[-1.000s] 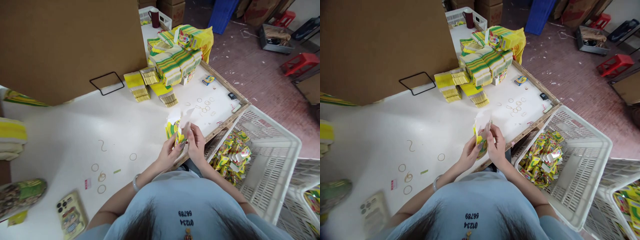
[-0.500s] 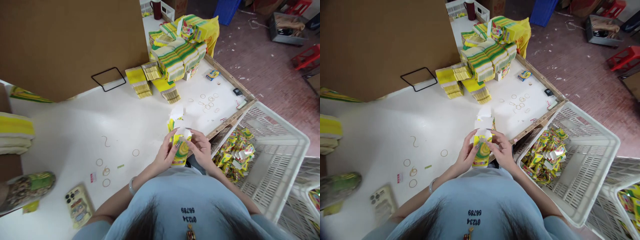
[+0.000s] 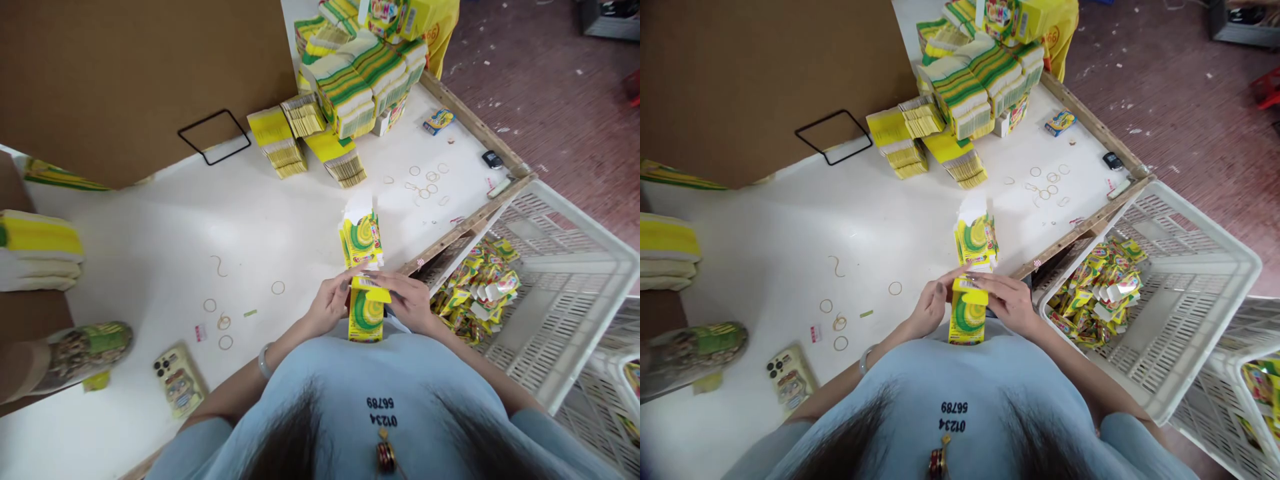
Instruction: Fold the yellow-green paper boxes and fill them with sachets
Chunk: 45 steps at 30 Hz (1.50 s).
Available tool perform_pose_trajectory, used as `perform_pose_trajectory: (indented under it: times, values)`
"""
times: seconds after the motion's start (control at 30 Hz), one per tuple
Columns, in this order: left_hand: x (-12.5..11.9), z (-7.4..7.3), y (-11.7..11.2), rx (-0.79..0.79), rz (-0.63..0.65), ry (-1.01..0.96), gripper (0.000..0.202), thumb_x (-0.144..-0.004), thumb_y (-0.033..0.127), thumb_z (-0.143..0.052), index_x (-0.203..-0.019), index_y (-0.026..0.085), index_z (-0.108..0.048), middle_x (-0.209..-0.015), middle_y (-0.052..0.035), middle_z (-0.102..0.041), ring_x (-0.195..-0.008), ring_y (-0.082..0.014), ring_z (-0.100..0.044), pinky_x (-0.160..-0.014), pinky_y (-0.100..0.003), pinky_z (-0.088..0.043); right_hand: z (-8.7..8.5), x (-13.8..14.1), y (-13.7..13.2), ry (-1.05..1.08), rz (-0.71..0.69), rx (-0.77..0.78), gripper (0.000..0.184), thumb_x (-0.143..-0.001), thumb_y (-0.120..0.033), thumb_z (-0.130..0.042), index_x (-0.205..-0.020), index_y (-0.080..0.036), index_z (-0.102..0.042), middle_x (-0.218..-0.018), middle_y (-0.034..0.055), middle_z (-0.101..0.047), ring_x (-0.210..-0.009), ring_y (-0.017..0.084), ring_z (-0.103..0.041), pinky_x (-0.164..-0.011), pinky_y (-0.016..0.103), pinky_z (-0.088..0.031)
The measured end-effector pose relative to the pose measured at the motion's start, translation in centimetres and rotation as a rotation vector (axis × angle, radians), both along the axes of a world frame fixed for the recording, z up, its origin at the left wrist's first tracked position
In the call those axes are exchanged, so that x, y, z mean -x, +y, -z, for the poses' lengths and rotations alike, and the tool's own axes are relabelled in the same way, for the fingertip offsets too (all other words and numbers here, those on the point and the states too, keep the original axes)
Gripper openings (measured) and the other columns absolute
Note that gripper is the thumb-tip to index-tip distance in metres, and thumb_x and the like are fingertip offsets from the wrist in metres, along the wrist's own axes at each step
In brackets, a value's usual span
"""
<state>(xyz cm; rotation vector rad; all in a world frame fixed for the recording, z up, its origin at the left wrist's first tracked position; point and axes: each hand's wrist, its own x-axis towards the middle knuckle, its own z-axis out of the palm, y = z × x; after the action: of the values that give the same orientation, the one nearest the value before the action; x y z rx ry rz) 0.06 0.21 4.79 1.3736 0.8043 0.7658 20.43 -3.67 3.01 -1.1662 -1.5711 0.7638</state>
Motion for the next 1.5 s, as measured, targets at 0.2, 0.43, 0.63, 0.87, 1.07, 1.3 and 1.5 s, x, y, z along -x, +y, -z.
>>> perform_pose_trajectory:
  times: [0.2,0.43,0.63,0.87,1.07,1.3,1.5]
  values:
    - [0.2,-0.9,0.8,-0.05,-0.029,0.148,0.051,-0.101,0.054,-0.052,-0.138,0.022,-0.068,-0.107,-0.0101,-0.081,-0.073,-0.0179,-0.073,-0.069,-0.031,-0.062,-1.6,0.2,0.2,0.213,-0.201,0.394,0.052,-0.09,-0.052,-0.073,-0.134,-0.026,-0.063,-0.122,0.0106,-0.075,-0.097,0.021,-0.077,-0.08,0.037,-0.066]
    - [-0.1,-0.9,1.3,-0.154,-0.085,0.112,0.043,-0.106,0.044,-0.046,-0.137,0.023,-0.068,-0.121,-0.0089,-0.078,-0.091,-0.0205,-0.076,-0.08,-0.032,-0.064,-3.1,-0.4,1.5,0.546,-0.361,0.76,0.062,-0.084,-0.038,-0.079,-0.141,-0.031,-0.057,-0.118,0.0051,-0.076,-0.083,0.016,-0.076,-0.069,0.034,-0.066]
    - [-0.7,-0.7,1.4,-0.319,-0.081,0.151,0.045,-0.109,0.04,-0.036,-0.145,0.025,-0.058,-0.132,-0.0117,-0.073,-0.104,-0.023,-0.075,-0.087,-0.036,-0.063,-3.0,0.0,1.8,0.618,-0.29,0.74,0.05,-0.088,-0.048,-0.074,-0.134,-0.03,-0.068,-0.106,0.0026,-0.079,-0.079,0.017,-0.075,-0.069,0.035,-0.067]
    - [-3.5,0.9,9.6,-0.794,-0.023,0.368,0.045,-0.107,0.043,-0.042,-0.14,0.018,-0.061,-0.118,-0.0149,-0.069,-0.113,-0.0279,-0.064,-0.1,-0.046,-0.053,-2.8,-6.2,0.4,0.219,0.227,0.507,0.045,-0.085,-0.056,-0.072,-0.116,-0.023,-0.074,-0.105,0.0094,-0.078,-0.086,0.023,-0.074,-0.071,0.037,-0.064]
    - [-5.3,3.4,21.3,-0.65,-0.061,0.591,0.051,-0.077,0.042,-0.088,-0.114,0.013,-0.068,-0.115,-0.0119,-0.065,-0.113,-0.0291,-0.057,-0.105,-0.046,-0.046,-5.1,-16.2,-4.1,-0.958,0.873,0.612,0.079,-0.097,-0.064,-0.044,-0.155,-0.009,-0.046,-0.133,0.0331,-0.063,-0.126,0.052,-0.06,-0.101,0.072,-0.046]
    - [-5.1,1.3,21.8,-0.875,-0.088,0.325,0.033,-0.102,0.042,-0.057,-0.092,0.017,-0.077,-0.121,-0.0132,-0.071,-0.117,-0.0249,-0.064,-0.104,-0.043,-0.049,-2.4,-9.9,1.5,-0.669,0.636,0.168,0.069,-0.099,-0.062,-0.046,-0.148,-0.013,-0.05,-0.142,0.0241,-0.061,-0.133,0.04,-0.056,-0.112,0.063,-0.043]
    - [-4.2,-4.3,15.8,-0.819,-0.237,0.215,0.051,-0.105,0.051,-0.047,-0.103,0.011,-0.078,-0.078,-0.0062,-0.075,-0.067,-0.0122,-0.066,-0.064,-0.021,-0.05,-2.0,0.6,9.9,-0.362,0.442,-0.226,0.056,-0.102,-0.049,-0.049,-0.15,-0.02,-0.043,-0.128,0.0172,-0.067,-0.115,0.029,-0.067,-0.1,0.05,-0.056]
